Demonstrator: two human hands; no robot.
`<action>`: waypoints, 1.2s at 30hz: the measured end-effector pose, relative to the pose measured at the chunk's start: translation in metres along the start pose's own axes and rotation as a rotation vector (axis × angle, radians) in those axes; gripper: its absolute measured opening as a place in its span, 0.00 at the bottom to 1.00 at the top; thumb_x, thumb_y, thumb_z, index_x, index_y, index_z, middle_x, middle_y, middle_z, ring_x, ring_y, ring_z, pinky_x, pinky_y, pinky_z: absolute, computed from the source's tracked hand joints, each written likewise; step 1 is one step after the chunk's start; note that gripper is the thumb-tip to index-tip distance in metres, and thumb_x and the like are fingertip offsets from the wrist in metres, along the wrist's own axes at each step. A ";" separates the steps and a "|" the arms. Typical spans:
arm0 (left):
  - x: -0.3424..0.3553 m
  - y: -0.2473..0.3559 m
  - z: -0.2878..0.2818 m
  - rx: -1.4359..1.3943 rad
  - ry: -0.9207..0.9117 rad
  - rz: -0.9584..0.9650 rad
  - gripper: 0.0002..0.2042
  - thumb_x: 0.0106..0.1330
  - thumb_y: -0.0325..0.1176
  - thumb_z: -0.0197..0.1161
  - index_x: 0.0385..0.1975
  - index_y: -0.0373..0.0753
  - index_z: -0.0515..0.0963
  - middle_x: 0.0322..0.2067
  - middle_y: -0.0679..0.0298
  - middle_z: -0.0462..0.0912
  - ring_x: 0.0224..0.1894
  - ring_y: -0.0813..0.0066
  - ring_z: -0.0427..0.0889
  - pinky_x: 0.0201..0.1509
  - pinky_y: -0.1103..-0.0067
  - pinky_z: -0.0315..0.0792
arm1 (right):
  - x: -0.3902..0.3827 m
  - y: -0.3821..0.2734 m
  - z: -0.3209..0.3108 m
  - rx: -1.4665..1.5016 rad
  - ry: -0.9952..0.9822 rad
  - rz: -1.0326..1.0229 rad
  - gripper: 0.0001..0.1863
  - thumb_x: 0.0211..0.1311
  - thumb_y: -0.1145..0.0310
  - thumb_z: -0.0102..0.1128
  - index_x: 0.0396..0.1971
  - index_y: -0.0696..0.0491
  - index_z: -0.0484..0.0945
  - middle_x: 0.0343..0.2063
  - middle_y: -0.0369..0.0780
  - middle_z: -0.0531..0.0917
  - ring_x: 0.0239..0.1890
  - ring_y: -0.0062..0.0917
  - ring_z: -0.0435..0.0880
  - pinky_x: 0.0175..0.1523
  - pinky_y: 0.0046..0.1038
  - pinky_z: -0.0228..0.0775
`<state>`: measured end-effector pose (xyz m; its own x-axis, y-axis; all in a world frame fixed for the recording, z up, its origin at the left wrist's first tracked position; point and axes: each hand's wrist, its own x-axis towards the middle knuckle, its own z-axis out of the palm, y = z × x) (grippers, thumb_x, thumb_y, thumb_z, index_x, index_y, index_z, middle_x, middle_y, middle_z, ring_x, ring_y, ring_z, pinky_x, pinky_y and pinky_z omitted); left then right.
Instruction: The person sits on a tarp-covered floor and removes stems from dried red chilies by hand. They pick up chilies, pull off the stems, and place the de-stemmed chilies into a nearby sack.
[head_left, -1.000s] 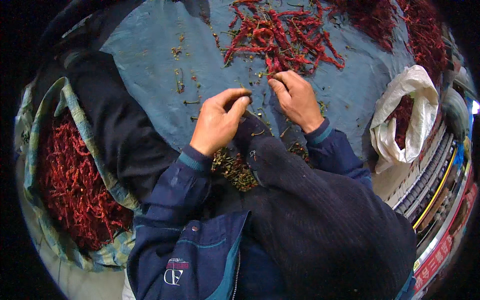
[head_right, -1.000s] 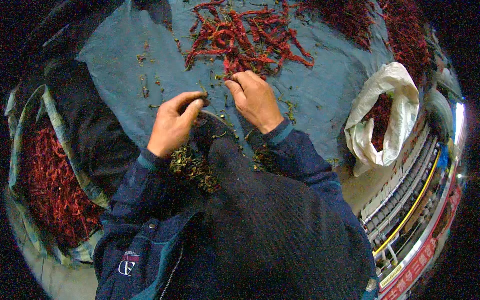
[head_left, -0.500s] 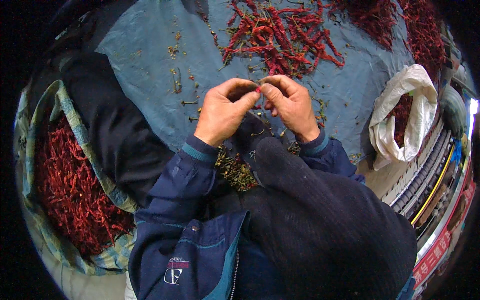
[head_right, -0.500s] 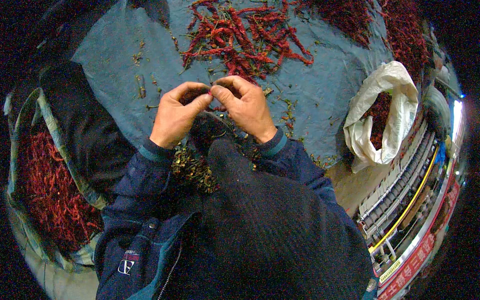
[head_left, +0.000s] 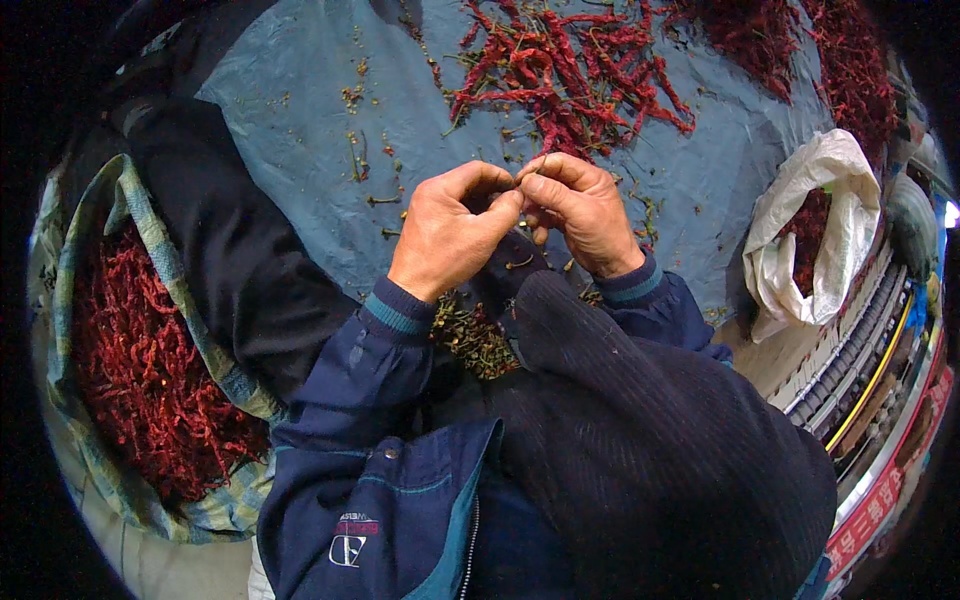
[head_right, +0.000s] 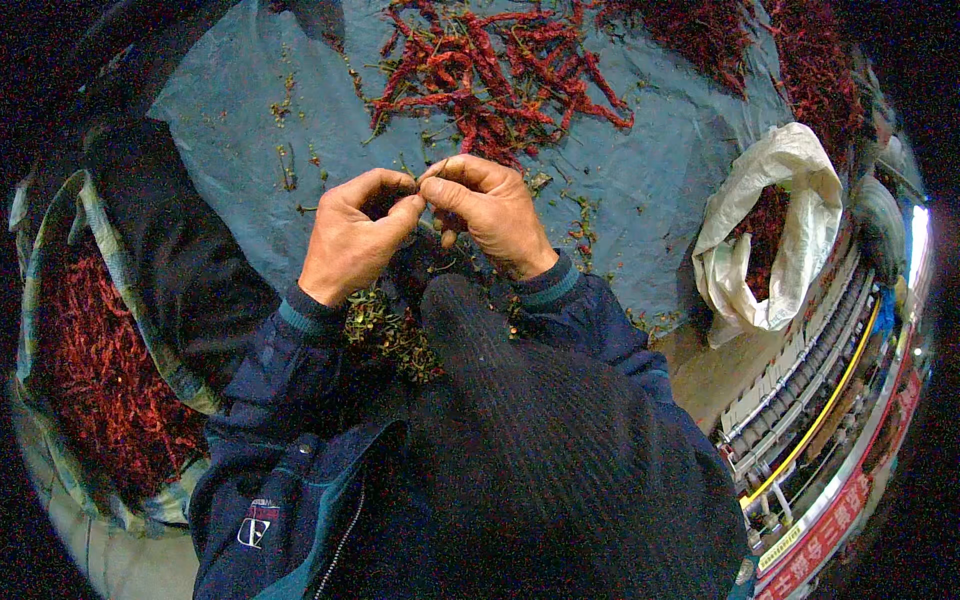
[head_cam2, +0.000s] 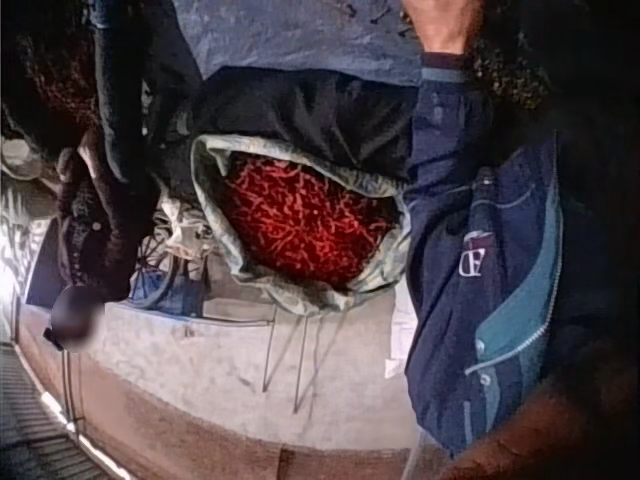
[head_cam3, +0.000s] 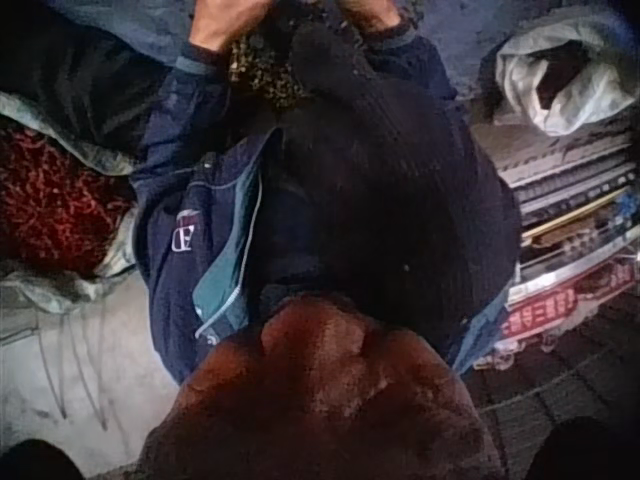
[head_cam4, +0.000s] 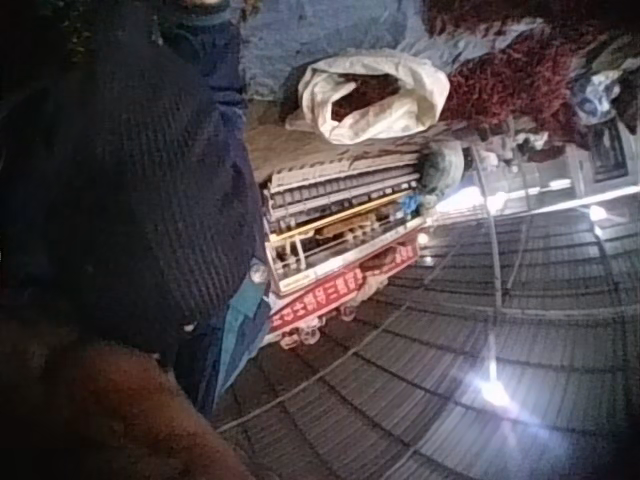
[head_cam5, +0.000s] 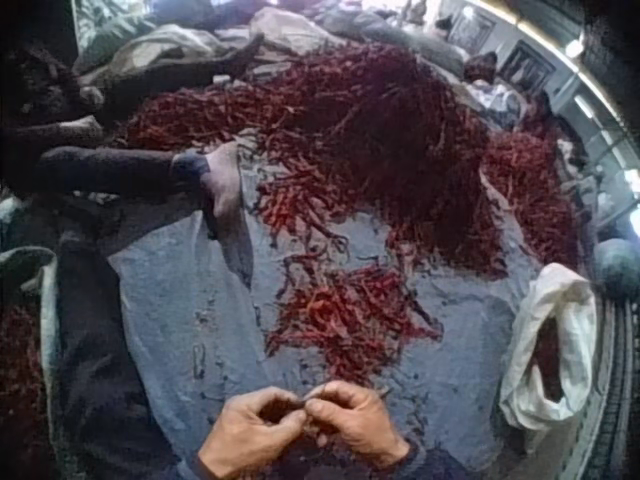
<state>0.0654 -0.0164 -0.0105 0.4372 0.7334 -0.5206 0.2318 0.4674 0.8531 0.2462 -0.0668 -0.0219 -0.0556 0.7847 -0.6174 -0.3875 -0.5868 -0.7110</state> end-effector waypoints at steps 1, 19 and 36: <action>0.000 0.001 0.000 -0.004 -0.002 -0.015 0.09 0.65 0.30 0.65 0.36 0.29 0.82 0.31 0.64 0.86 0.34 0.83 0.82 0.39 0.82 0.76 | 0.000 0.001 -0.001 -0.040 -0.002 -0.033 0.08 0.68 0.67 0.64 0.40 0.56 0.83 0.31 0.33 0.84 0.28 0.16 0.81 0.30 0.19 0.75; -0.008 -0.026 -0.015 -0.716 0.339 -0.298 0.08 0.76 0.36 0.54 0.47 0.40 0.72 0.32 0.67 0.75 0.29 0.77 0.75 0.35 0.74 0.75 | 0.031 0.012 0.002 -1.280 0.062 -0.582 0.15 0.58 0.57 0.70 0.23 0.52 0.80 0.21 0.40 0.79 0.26 0.37 0.82 0.29 0.35 0.71; -0.018 -0.039 -0.029 -0.474 0.237 -0.241 0.10 0.74 0.38 0.59 0.44 0.38 0.76 0.20 0.75 0.66 0.18 0.86 0.63 0.21 0.81 0.65 | 0.066 -0.023 -0.018 -1.308 0.110 -1.013 0.11 0.63 0.72 0.66 0.45 0.56 0.80 0.33 0.40 0.86 0.34 0.33 0.86 0.39 0.27 0.78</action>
<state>0.0234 -0.0342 -0.0356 0.2012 0.6442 -0.7380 -0.1376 0.7645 0.6298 0.2676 -0.0054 -0.0521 -0.1966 0.9445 0.2630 0.7649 0.3156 -0.5616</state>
